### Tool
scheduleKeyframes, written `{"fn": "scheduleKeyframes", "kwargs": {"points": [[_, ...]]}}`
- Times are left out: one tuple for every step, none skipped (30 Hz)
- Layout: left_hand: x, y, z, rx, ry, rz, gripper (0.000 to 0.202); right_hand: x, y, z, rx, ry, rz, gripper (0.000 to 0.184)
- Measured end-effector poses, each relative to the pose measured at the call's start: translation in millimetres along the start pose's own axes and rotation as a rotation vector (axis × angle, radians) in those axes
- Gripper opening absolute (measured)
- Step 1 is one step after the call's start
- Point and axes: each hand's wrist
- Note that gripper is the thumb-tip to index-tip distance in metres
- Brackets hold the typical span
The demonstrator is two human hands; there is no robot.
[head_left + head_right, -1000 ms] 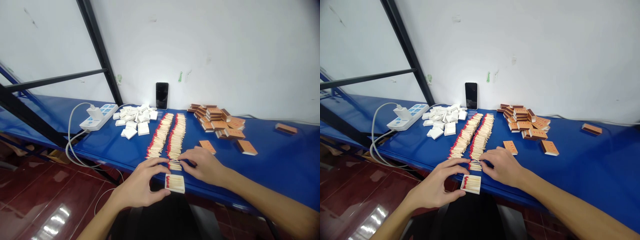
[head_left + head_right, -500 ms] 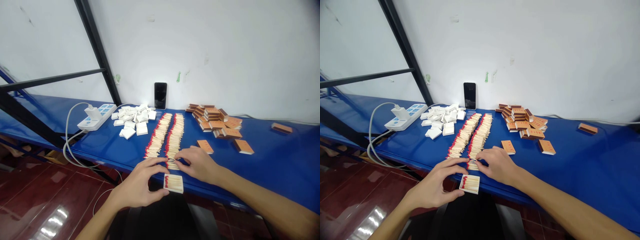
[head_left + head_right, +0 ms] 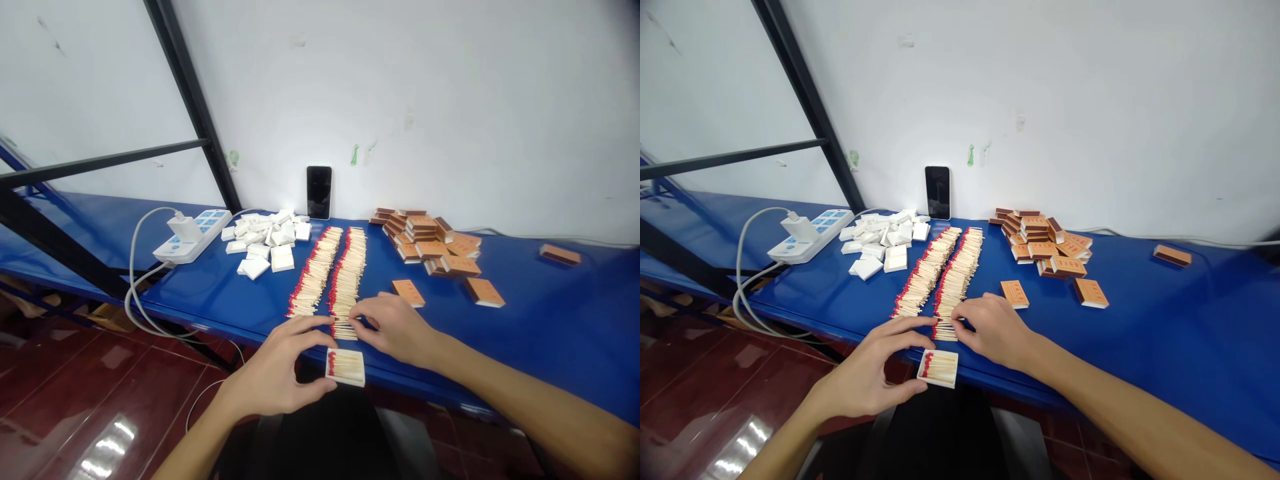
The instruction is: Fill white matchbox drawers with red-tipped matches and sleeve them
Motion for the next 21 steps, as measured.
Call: {"fn": "scheduleKeyframes", "kwargs": {"points": [[-0.4, 0.1, 0.1, -0.001, 0.002, 0.002, 0.040, 0.1, -0.2, 0.0, -0.008, -0.004, 0.003, 0.017], [-0.5, 0.2, 0.2, -0.001, 0.003, 0.003, 0.040, 0.2, -0.5, -0.1, -0.017, -0.003, 0.005, 0.017], [-0.5, 0.3, 0.3, -0.002, 0.004, 0.003, 0.040, 0.1, -0.7, -0.1, -0.029, 0.002, 0.005, 0.016], [-0.3, 0.5, 0.4, -0.002, 0.005, 0.004, 0.040, 0.0, -0.8, -0.1, -0.041, 0.008, 0.004, 0.015], [-0.1, 0.6, 0.4, -0.003, 0.006, 0.005, 0.040, -0.3, -0.7, -0.1, -0.053, 0.013, 0.002, 0.014], [0.3, 0.6, 0.4, -0.003, 0.007, 0.006, 0.040, -0.8, -0.3, -0.1, -0.064, 0.018, -0.004, 0.013], [0.6, 0.6, 0.3, -0.002, 0.009, 0.007, 0.040, -1.4, 0.3, -0.2, -0.074, 0.020, -0.011, 0.012], [0.8, 0.6, 0.2, -0.002, 0.012, 0.007, 0.040, -2.2, 1.2, -0.4, -0.083, 0.021, -0.018, 0.011], [0.9, 0.6, 0.1, -0.001, 0.014, 0.008, 0.040, -3.1, 2.3, -0.7, -0.092, 0.019, -0.025, 0.010], [0.9, 0.6, 0.0, 0.001, 0.017, 0.008, 0.040, -4.0, 3.4, -1.0, -0.099, 0.016, -0.030, 0.009], [0.9, 0.5, -0.1, 0.002, 0.018, 0.009, 0.040, -5.0, 4.5, -1.4, -0.104, 0.012, -0.033, 0.008], [0.8, 0.5, -0.2, 0.003, 0.018, 0.011, 0.040, -5.9, 5.5, -1.9, -0.107, 0.009, -0.032, 0.008], [0.8, 0.4, -0.4, 0.003, 0.018, 0.014, 0.040, -6.7, 6.2, -2.4, -0.109, 0.005, -0.029, 0.008], [0.8, 0.4, -0.5, 0.002, 0.016, 0.016, 0.040, -7.3, 6.7, -2.8, -0.110, 0.000, -0.028, 0.008], [0.9, 0.5, -0.6, 0.001, 0.015, 0.017, 0.039, -7.7, 7.0, -3.3, -0.112, -0.004, -0.026, 0.008], [1.0, 0.6, -0.8, -0.001, 0.014, 0.019, 0.039, -8.0, 7.1, -3.6, -0.115, -0.007, -0.025, 0.008], [1.2, 0.7, -1.0, -0.004, 0.015, 0.022, 0.039, -8.1, 7.1, -3.9, -0.119, -0.009, -0.023, 0.008], [1.3, 1.0, -1.1, -0.007, 0.015, 0.026, 0.039, -8.2, 7.1, -4.2, -0.122, -0.011, -0.024, 0.008], [1.5, 1.2, -1.3, -0.010, 0.013, 0.031, 0.039, -8.2, 7.1, -4.4, -0.124, -0.016, -0.024, 0.009], [1.5, 1.5, -1.4, -0.013, 0.012, 0.035, 0.039, -8.3, 7.0, -4.5, -0.125, -0.019, -0.023, 0.009], [1.4, 1.8, -1.6, -0.015, 0.013, 0.036, 0.039, -8.3, 7.0, -4.7, -0.125, -0.021, -0.023, 0.010]]}}
Point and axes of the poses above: each hand's wrist, its own x-axis towards the middle knuckle, its own z-axis out of the palm, y = z × x, and after that the axes turned 5 degrees about -z, right-handed
